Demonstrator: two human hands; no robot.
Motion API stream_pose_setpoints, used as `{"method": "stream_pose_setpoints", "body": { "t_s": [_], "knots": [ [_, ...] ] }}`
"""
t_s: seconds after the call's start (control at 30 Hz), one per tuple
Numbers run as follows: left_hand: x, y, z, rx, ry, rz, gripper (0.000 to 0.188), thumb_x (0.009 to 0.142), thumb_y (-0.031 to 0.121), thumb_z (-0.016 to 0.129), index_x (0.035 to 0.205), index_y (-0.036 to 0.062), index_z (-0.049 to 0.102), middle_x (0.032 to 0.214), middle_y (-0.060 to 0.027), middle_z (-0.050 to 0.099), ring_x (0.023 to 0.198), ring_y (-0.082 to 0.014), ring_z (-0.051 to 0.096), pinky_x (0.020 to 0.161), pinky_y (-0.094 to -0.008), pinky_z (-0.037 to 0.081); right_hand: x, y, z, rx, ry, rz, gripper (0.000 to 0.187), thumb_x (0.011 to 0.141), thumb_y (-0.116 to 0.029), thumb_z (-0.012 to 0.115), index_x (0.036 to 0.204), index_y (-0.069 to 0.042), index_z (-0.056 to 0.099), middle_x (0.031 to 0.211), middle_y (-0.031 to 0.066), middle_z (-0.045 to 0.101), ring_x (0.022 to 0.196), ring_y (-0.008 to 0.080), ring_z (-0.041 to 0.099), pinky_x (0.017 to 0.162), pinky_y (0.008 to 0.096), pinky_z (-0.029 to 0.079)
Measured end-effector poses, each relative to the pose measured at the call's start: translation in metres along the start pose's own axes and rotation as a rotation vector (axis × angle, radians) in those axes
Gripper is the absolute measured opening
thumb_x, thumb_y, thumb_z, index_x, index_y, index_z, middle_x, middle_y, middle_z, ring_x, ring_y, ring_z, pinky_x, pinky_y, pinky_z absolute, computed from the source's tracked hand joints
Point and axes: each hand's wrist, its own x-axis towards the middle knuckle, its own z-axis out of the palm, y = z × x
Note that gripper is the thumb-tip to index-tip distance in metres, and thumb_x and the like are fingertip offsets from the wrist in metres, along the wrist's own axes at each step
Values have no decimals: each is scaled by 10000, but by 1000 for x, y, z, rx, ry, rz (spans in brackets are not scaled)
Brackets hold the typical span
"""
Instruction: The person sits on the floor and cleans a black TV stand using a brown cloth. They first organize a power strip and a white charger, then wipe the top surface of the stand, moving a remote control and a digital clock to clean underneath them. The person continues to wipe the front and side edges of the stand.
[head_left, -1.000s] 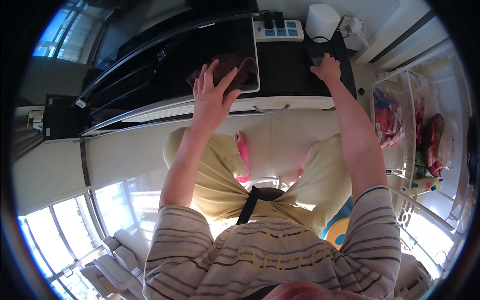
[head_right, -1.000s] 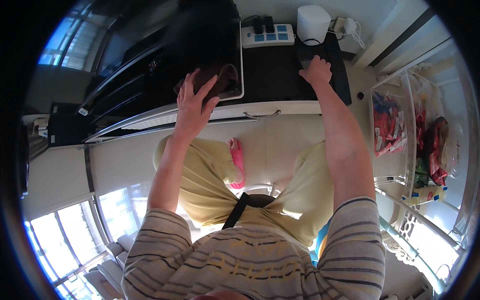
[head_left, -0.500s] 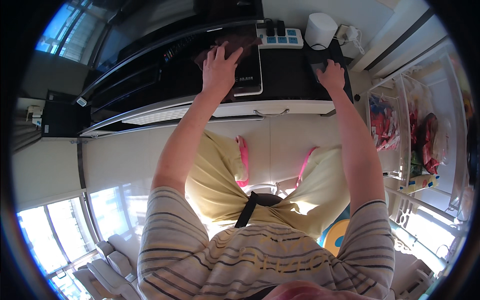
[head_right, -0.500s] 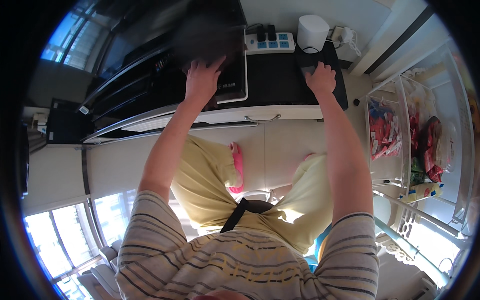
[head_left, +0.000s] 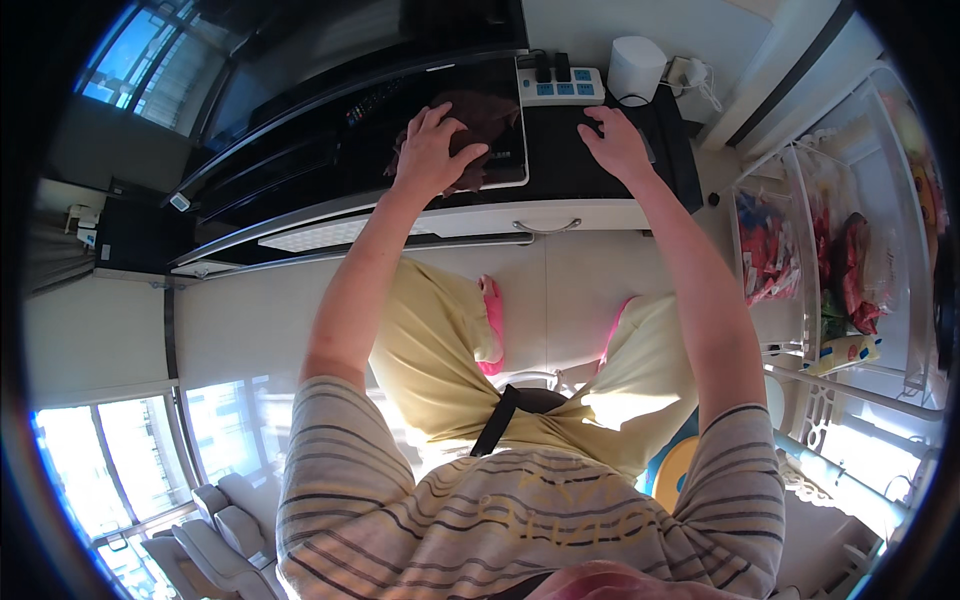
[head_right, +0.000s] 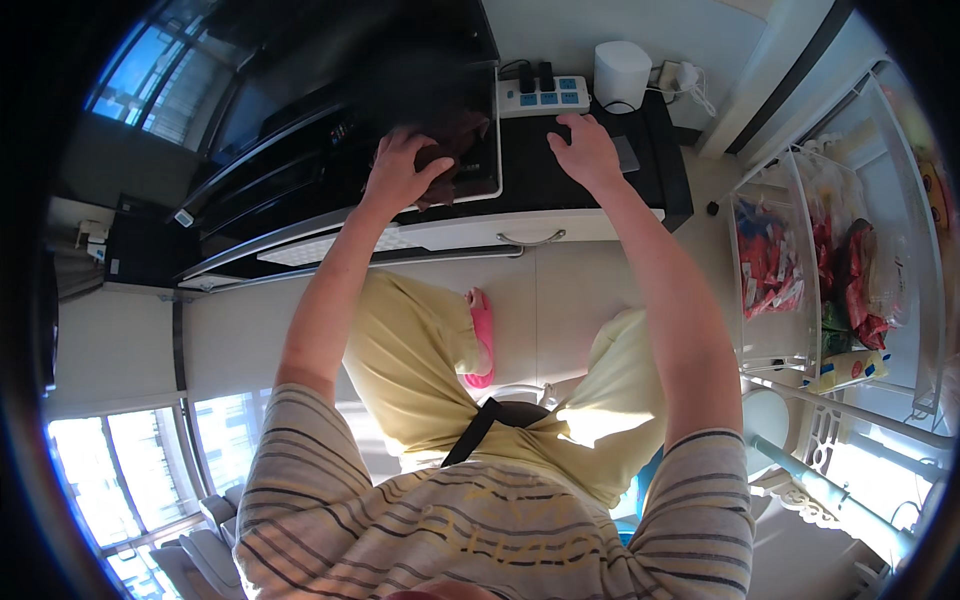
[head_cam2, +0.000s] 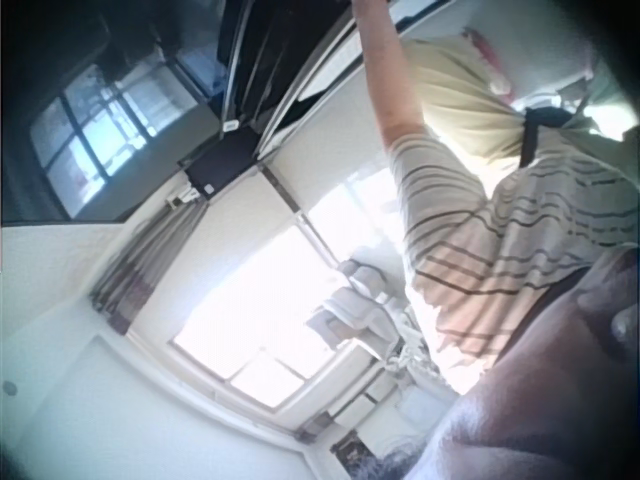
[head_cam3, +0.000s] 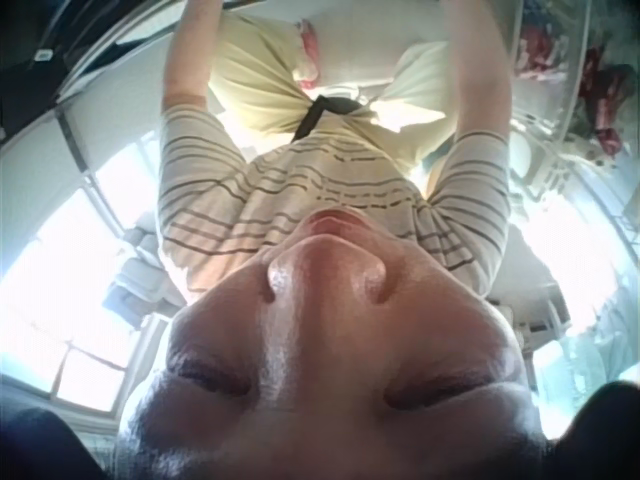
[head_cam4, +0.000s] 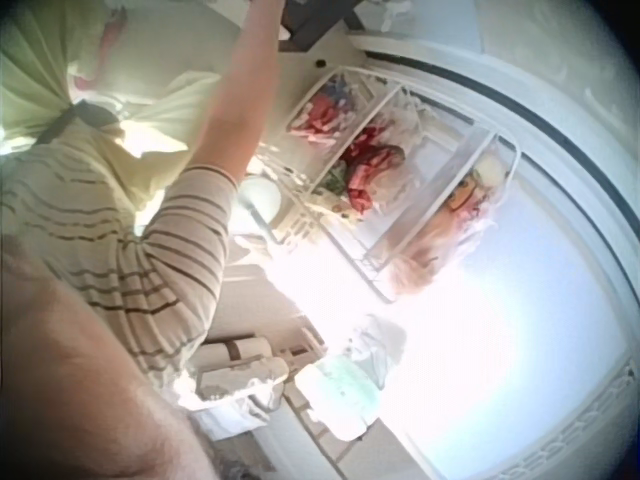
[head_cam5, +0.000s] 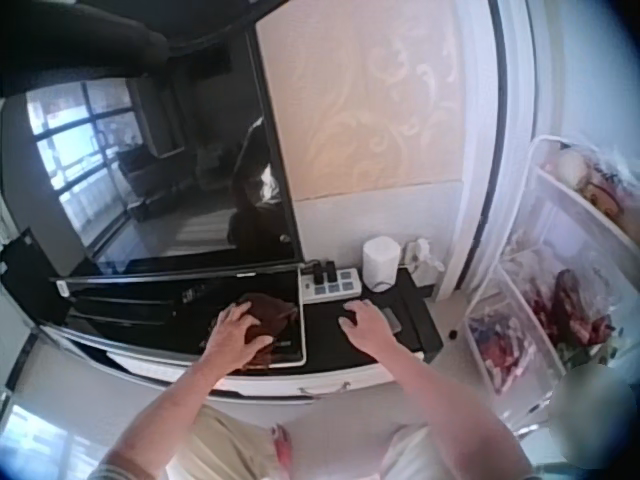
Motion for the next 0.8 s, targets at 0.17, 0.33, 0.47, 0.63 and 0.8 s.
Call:
{"method": "stream_pose_setpoints", "body": {
  "t_s": [0.17, 0.33, 0.47, 0.63, 0.8],
  "knots": [
    [53, -8, 32, 170, 115, -142, 593, 905, 535, 519, 1368, 171, 449, 1516, -143, 291, 1388, -412, 254, 1095, -551, 270, -24, -45, 17, 90, -198, -54, 400, 880, -309, 617, 1197, -68, 581, 1138, 144, 583, 1036, 319, 586, 891, 393, 483],
    [78, 14, 39, 114, 91, -173, 540, 907, 465, 533, 1359, 175, 477, 1455, -120, 366, 1343, -385, 303, 1076, -554, 297, -38, -45, 17, 56, -221, -117, 384, 874, -300, 624, 1193, -88, 589, 1069, 139, 580, 1006, 310, 593, 862, 401, 489],
    [35, 37, 39, 81, 66, 207, 503, 898, 402, 575, 1351, 203, 486, 1462, -88, 365, 1351, -356, 307, 1064, -530, 341, -43, -33, 5, 60, -232, -111, 379, 873, -298, 627, 1186, -86, 595, 1069, 136, 580, 996, 309, 595, 860, 401, 487],
    [82, 18, 50, -30, 152, 132, 478, 902, 396, 560, 1327, 182, 514, 1438, -99, 406, 1333, -376, 334, 1090, -487, 322, -43, -37, 4, 59, -248, -88, 366, 874, -282, 629, 1175, -76, 597, 1072, 126, 581, 979, 304, 600, 848, 395, 490],
    [131, 10, 76, -102, 197, 37, 507, 870, 436, 571, 1313, 193, 532, 1404, -105, 443, 1287, -425, 368, 1096, -490, 302, -47, -28, 0, 38, -252, -83, 351, 875, -265, 633, 1170, -78, 598, 1054, 121, 587, 963, 297, 605, 831, 383, 496]
  ]
}}
